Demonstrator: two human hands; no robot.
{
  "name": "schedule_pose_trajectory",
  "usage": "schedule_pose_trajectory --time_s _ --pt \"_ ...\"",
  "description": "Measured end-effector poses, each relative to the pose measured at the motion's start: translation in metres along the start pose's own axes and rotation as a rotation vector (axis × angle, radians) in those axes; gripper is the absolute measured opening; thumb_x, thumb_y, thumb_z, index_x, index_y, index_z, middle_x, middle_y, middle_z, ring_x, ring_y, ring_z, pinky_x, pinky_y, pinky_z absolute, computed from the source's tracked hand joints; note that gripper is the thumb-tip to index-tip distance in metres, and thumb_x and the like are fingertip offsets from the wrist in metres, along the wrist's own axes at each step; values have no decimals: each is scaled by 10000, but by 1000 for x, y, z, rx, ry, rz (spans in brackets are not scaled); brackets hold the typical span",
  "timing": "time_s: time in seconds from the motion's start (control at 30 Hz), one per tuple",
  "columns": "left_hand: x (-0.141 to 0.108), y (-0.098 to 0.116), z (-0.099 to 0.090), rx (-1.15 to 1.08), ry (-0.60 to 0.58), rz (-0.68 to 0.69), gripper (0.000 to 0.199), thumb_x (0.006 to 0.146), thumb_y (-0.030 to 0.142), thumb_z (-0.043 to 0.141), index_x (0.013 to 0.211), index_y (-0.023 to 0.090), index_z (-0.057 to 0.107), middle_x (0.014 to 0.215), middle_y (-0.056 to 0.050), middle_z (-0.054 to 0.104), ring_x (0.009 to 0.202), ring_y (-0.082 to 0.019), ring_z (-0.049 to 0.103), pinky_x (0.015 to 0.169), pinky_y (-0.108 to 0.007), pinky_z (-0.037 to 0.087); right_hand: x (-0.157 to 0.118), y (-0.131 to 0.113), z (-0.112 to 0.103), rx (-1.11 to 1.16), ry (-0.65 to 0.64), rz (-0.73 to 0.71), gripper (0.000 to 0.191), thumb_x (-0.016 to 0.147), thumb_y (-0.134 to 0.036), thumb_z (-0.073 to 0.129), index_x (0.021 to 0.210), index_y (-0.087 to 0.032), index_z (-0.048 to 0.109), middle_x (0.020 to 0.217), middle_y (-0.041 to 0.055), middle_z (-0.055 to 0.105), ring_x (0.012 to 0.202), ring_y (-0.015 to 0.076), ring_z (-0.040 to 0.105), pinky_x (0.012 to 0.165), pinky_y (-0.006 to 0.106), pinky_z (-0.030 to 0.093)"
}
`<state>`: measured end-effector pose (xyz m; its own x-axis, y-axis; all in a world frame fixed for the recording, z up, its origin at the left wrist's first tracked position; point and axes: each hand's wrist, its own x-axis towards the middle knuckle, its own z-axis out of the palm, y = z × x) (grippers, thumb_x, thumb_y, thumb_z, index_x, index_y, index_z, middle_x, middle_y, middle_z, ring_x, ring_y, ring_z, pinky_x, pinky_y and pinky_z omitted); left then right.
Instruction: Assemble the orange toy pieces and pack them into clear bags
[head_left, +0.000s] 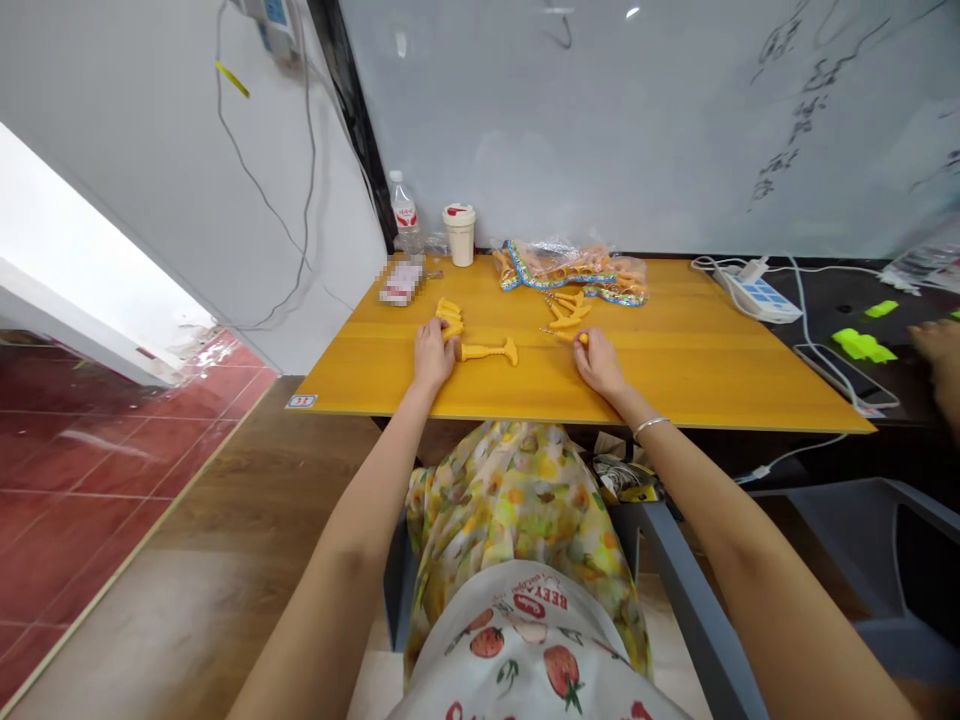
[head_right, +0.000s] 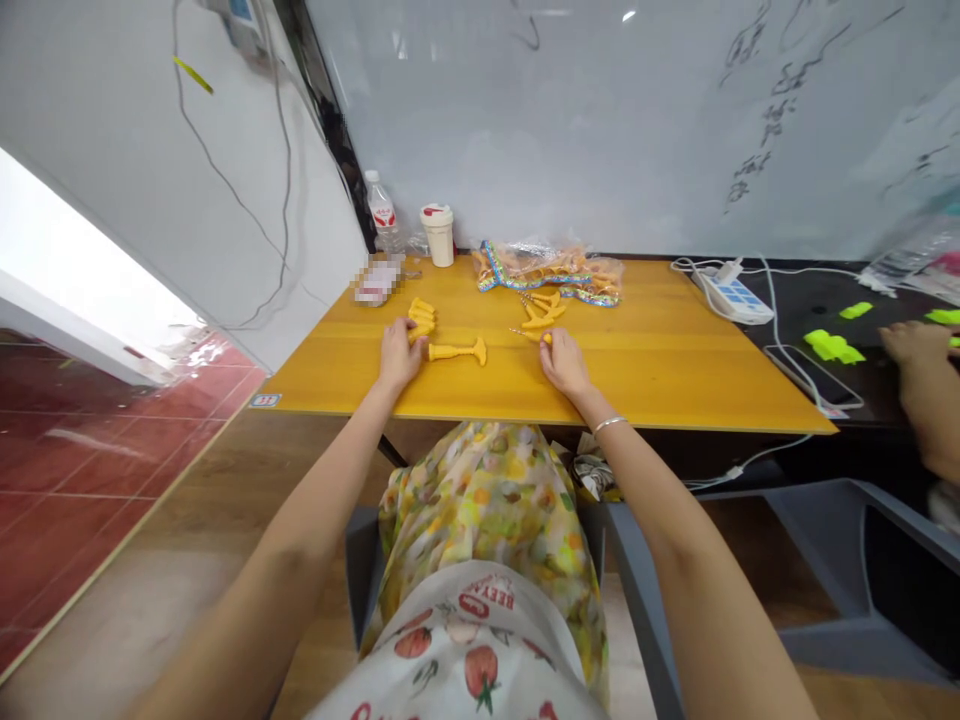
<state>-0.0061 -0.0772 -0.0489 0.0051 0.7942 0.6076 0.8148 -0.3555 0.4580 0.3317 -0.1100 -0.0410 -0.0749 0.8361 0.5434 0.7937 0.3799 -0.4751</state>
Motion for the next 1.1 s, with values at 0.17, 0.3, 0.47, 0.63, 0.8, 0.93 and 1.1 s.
schedule_pose_trajectory --time_s 0.17,0.3,0.47,0.63,0.8,0.93,1.1 --pt "-14 46 6 -140 6 275 302 984 251 434 1264 185 523 1223 -134 613 1173 -259 544 1049 -422 428 -10 -6 8 194 105 133 264 951 -422 342 1051 -213 469 910 91 596 781 225 589 788 412 512" --pt "-20 78 21 -154 -110 359 310 967 193 429 1250 183 555 1195 -126 619 1140 -263 535 1025 -423 440 -12 -7 12 305 143 215 212 938 -380 330 1052 -232 432 897 71 591 745 212 595 743 397 530" --pt "-21 86 25 -129 -150 412 318 965 171 423 1251 160 560 1196 -133 610 1148 -269 516 1030 -422 436 -12 -14 10 390 110 247 204 906 -428 389 979 -251 457 873 58 583 752 217 584 747 394 519" --pt "-22 87 23 -106 -237 525 317 971 179 434 1261 178 561 1200 -115 618 1137 -259 524 1013 -408 446 -15 -33 17 459 19 213 218 858 -467 489 921 -260 473 827 31 574 698 197 545 713 365 489" --pt "-23 87 20 -62 -235 533 306 997 295 449 1222 177 620 1099 -95 659 1049 -252 540 958 -372 456 -12 -53 31 580 -84 227 329 899 -540 414 1051 -251 452 700 -9 566 606 173 543 631 318 477" --pt "-23 86 19 -32 -215 459 336 1002 390 445 1181 213 668 1005 -85 679 974 -239 582 899 -363 465 -11 -54 27 635 -77 267 537 940 -633 258 1283 -244 397 692 -16 560 586 168 538 607 303 477" --pt "-23 82 22 -97 -196 405 308 998 375 470 1168 209 665 1053 -78 698 1009 -221 617 920 -338 479 -15 -45 17 510 38 151 531 916 -589 423 1307 -237 495 1015 87 629 779 191 585 710 334 502"
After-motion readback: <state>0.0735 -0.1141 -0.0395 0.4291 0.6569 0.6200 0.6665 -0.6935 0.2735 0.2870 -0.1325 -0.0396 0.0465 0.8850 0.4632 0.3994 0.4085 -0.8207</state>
